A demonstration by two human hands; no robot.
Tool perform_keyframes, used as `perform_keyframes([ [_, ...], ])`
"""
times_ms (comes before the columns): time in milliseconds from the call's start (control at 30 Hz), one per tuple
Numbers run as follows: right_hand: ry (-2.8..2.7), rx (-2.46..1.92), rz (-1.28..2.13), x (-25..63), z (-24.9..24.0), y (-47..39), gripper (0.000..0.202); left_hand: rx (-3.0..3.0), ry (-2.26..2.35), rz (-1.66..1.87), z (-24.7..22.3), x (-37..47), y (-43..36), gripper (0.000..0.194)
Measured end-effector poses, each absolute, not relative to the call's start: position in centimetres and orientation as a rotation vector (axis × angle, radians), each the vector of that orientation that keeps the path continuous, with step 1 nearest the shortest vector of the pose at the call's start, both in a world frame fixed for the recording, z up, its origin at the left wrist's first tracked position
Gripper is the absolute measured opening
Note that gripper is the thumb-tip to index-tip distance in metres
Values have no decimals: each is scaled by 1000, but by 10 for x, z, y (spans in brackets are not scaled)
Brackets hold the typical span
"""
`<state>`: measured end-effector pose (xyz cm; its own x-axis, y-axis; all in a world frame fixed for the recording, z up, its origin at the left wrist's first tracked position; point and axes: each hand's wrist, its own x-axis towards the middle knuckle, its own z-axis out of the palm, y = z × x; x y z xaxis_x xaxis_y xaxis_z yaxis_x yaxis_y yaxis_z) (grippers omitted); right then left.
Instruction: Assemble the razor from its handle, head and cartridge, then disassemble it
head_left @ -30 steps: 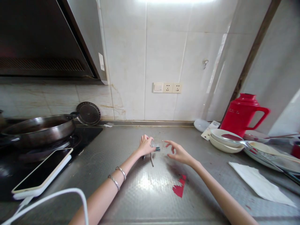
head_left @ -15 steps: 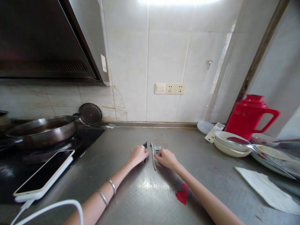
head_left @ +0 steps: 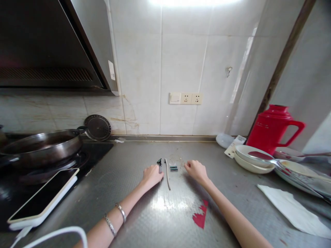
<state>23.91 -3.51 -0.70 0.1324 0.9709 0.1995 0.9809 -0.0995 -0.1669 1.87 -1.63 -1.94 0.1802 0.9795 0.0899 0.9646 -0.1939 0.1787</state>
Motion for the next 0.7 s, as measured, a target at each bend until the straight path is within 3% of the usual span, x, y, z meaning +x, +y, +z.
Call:
perform_keyframes([
  [367,-1830,-2291,-124,302,-30,-18,40,2129,2184,459,-14,-43,29,39],
  [700,-1841,-2293,-82,302,-30,-15,38,2177,2276,350,-20,-57,33,35],
])
